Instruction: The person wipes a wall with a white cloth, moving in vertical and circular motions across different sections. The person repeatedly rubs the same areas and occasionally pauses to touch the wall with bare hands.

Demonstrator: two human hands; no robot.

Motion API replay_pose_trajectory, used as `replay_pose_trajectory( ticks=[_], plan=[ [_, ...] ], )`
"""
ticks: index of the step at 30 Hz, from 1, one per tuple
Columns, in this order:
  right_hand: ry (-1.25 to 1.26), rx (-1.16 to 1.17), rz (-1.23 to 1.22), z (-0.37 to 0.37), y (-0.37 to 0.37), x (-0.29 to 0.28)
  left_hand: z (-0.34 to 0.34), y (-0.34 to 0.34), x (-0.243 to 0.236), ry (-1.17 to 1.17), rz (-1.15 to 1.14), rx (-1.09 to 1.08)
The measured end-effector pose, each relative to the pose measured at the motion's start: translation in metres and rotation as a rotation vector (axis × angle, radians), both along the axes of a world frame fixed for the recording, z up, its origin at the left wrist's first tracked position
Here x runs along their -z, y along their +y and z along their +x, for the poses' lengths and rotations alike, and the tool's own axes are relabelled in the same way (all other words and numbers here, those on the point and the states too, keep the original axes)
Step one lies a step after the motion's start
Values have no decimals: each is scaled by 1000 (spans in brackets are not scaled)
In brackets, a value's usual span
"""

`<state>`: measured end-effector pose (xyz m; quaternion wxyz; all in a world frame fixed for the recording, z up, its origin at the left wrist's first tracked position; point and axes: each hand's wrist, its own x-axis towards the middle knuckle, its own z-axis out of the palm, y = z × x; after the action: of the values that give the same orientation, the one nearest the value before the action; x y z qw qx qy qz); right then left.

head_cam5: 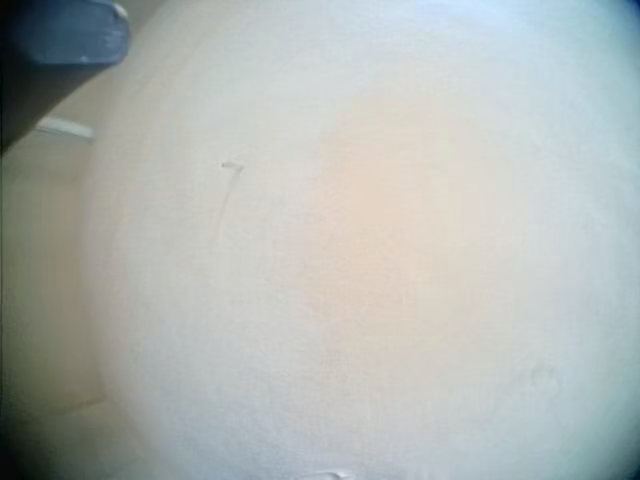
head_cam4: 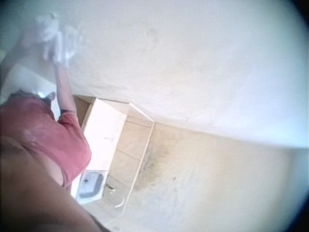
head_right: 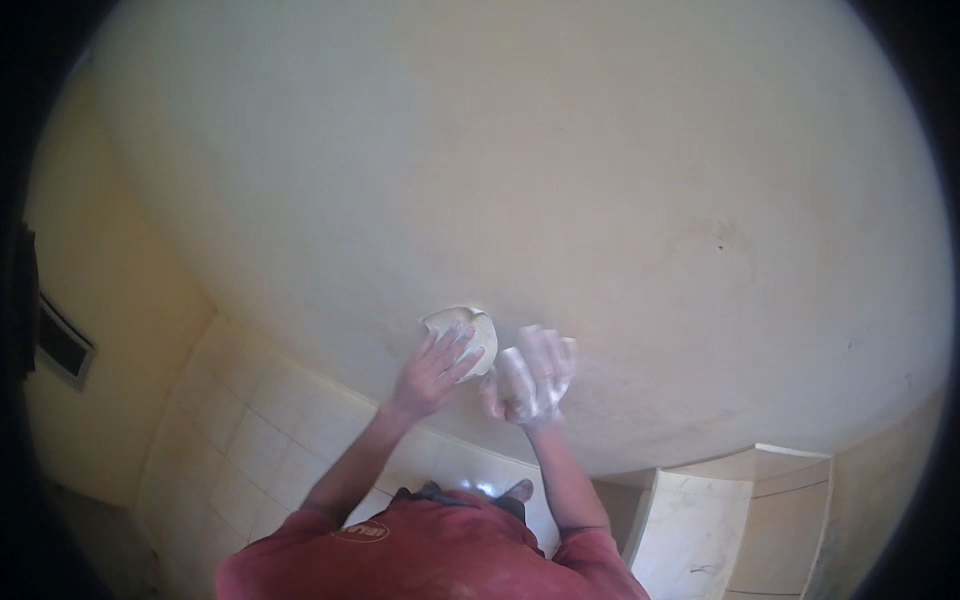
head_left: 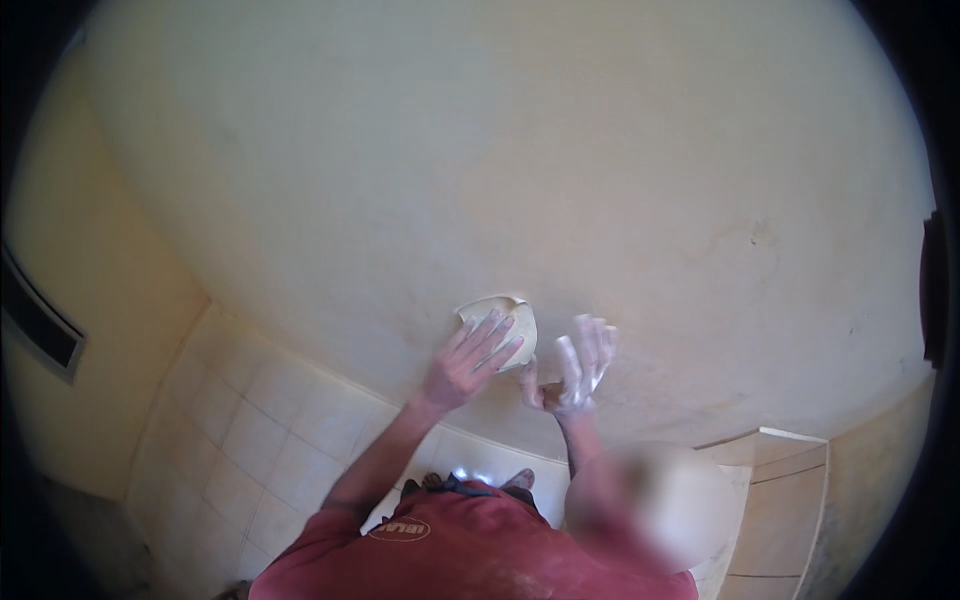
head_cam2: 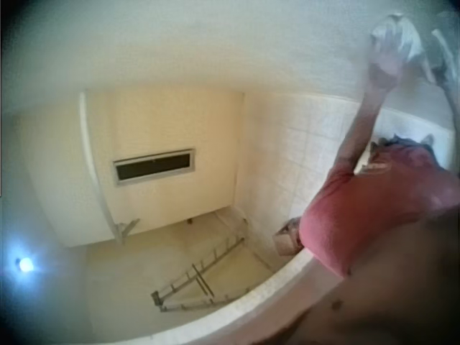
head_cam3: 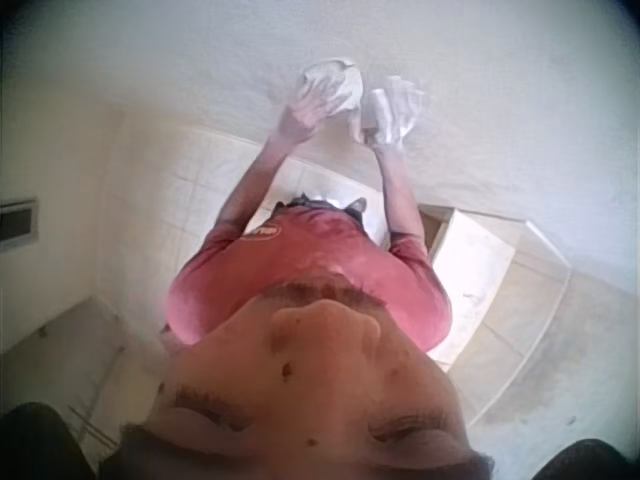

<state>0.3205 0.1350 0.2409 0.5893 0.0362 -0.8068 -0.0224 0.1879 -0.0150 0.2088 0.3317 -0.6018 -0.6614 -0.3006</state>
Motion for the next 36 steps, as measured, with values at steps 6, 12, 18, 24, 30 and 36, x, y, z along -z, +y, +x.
replay_pose_trajectory(
  ticks=[6,12,18,24,30,36],
  plan=[
    [-410,-125,178,18,-26,-83,4,-37,-98,331,11,105],
    [-269,-223,137,29,-26,-123,16,-40,-128,537,344,130],
    [76,216,346,15,20,-174,-26,-51,-114,85,460,-200],
    [38,520,198,-17,-1,-220,-80,-80,-77,-125,664,-454],
    [-325,281,276,-103,-69,-124,-104,-97,-41,-341,697,-539],
    [-313,291,182,-81,-54,-119,-103,-111,-26,-391,696,-598]
  ],
)
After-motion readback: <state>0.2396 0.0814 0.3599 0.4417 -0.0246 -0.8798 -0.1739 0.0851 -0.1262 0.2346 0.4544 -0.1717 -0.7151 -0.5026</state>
